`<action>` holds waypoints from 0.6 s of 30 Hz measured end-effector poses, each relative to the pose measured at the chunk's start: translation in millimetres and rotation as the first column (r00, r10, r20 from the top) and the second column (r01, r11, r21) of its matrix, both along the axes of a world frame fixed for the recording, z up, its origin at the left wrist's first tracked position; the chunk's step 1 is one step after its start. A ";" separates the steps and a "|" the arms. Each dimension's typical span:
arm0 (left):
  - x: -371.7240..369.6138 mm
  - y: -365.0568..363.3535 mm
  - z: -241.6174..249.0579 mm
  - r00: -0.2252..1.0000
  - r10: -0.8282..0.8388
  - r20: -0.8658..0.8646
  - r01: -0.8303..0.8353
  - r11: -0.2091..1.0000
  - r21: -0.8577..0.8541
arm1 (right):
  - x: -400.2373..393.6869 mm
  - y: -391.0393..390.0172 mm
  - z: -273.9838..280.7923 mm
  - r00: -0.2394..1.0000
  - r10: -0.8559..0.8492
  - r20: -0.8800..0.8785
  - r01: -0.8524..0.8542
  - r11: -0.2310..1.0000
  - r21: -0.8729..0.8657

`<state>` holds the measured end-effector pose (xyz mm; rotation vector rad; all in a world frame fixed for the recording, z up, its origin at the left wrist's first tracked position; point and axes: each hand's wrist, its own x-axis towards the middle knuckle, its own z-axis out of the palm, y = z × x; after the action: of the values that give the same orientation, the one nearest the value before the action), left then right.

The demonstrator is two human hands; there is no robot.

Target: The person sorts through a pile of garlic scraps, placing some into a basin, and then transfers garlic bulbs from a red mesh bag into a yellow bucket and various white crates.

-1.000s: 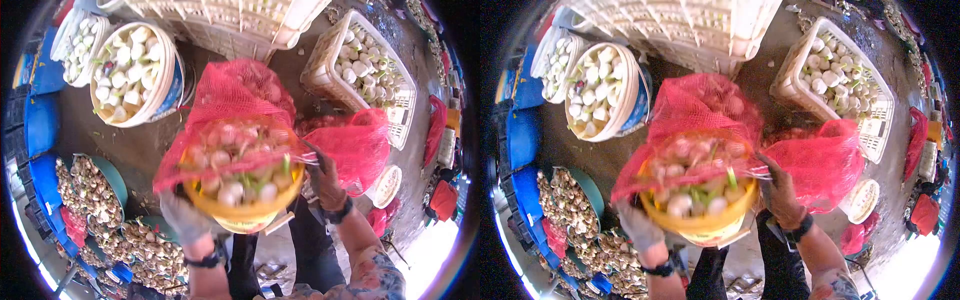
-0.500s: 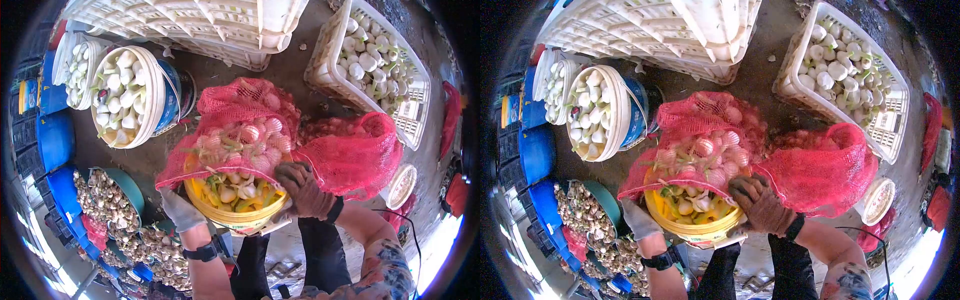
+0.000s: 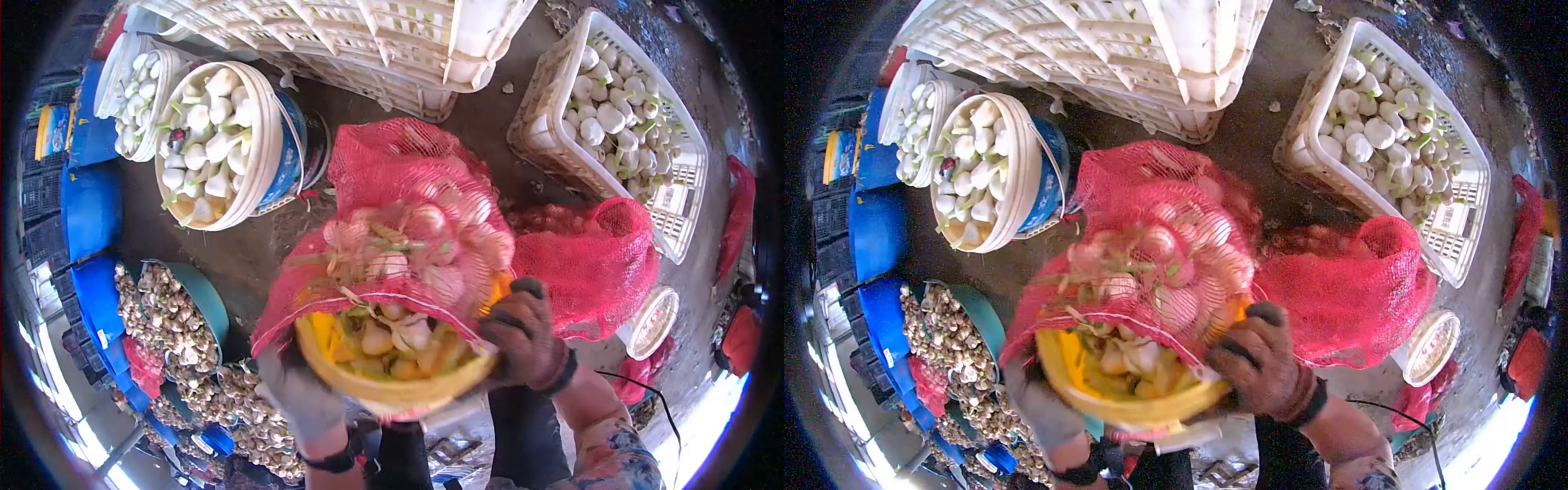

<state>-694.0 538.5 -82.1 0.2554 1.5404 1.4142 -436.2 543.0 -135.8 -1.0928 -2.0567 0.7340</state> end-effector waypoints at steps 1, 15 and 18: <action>17.1 6.5 25.6 0.993 0.015 0.120 -0.023 0.998 0.065 | 13.4 -4.3 8.0 1.000 0.004 0.008 -0.003 1.000 -0.016; 2.6 -53.0 121.5 0.370 -0.637 -0.677 0.354 0.770 -0.531 | 49.1 -8.4 93.9 0.980 -0.055 -0.193 0.007 0.970 -0.241; 6.0 -48.8 132.7 0.294 -0.711 -0.639 0.500 0.684 -0.531 | 43.2 -21.5 93.0 0.989 -0.124 -0.080 0.099 0.960 -0.260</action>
<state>-688.0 489.7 50.6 1.3931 1.9776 0.4032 -393.0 521.4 -42.7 -1.2786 -1.8385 0.9950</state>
